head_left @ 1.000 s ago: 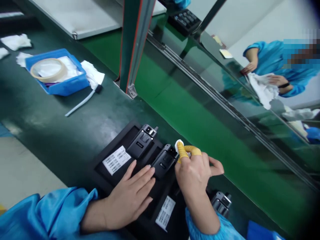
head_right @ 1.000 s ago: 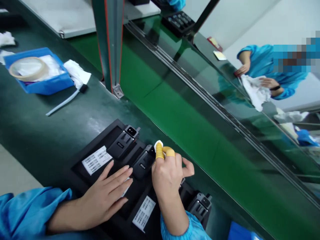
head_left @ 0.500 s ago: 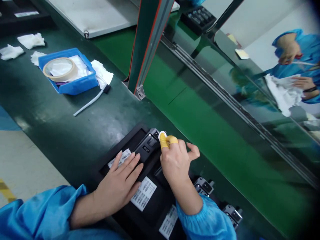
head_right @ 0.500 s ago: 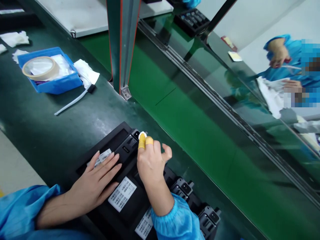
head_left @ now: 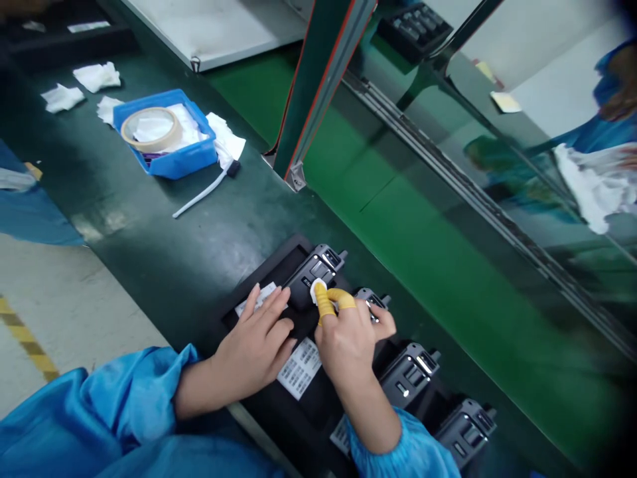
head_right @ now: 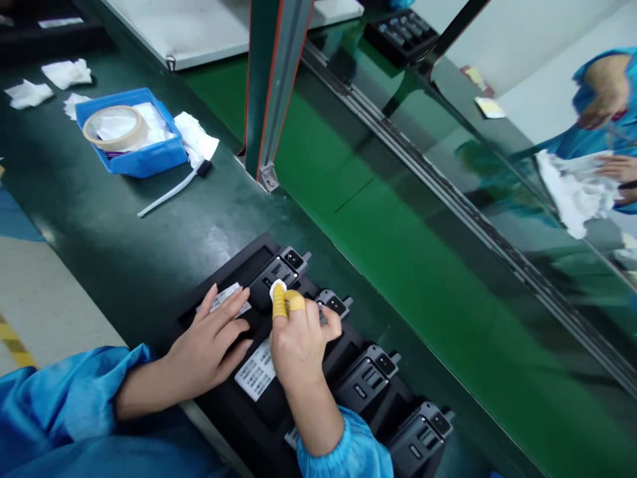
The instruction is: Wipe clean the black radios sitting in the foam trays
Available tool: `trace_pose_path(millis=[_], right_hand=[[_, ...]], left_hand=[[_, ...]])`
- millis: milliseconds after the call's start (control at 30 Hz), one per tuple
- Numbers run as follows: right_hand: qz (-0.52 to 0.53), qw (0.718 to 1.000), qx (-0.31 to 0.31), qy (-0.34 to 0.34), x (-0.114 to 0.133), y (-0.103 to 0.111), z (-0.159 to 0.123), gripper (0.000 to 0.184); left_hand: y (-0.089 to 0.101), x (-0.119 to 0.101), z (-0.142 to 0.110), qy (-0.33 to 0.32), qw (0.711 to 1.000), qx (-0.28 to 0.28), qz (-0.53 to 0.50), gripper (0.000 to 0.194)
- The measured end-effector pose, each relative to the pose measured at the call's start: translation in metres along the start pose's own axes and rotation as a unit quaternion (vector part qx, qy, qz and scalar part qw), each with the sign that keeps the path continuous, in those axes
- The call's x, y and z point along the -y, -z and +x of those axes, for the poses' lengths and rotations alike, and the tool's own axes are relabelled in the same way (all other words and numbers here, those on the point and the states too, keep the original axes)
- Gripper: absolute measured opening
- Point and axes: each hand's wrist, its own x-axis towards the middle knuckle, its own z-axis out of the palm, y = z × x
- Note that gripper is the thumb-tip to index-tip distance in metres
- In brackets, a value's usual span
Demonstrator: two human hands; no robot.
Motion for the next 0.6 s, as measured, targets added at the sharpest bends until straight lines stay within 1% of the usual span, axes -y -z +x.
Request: trace_pose_path(millis=[100,167,233,333,433,533,600], right_hand=[[0.02,1.0,0.013,0.007,0.013,-0.001,-0.008,0.025],[0.063,0.998,0.024,0.021,0.021,0.005,-0.018,0.025],[0.114,0.993,0.031,0.02,0.027,0.017,-0.032,0.026],[0.156,0.987,0.023,-0.033,0.034,0.037,-0.056,0.027],[0.171,0.981,-0.006,-0.092,0.038,0.052,-0.085,0.028],[0.169,0.978,-0.04,-0.119,0.04,0.056,-0.117,0.029],[0.15,0.978,-0.059,-0.129,0.038,0.056,-0.138,0.028]], left_hand=[[0.0,0.002,-0.002,0.001,1.0,-0.022,-0.006,0.012],[0.0,0.003,-0.002,0.002,0.999,-0.029,-0.014,0.014],[0.0,0.004,-0.002,0.006,0.999,-0.028,-0.022,0.015],[0.0,0.006,-0.001,0.013,0.999,-0.021,-0.022,0.013],[0.003,0.006,0.002,0.025,0.999,-0.016,-0.016,0.016],[0.006,0.002,0.013,0.045,0.999,-0.017,0.0,0.026],[0.006,-0.002,0.024,0.052,0.998,-0.011,0.036,0.036]])
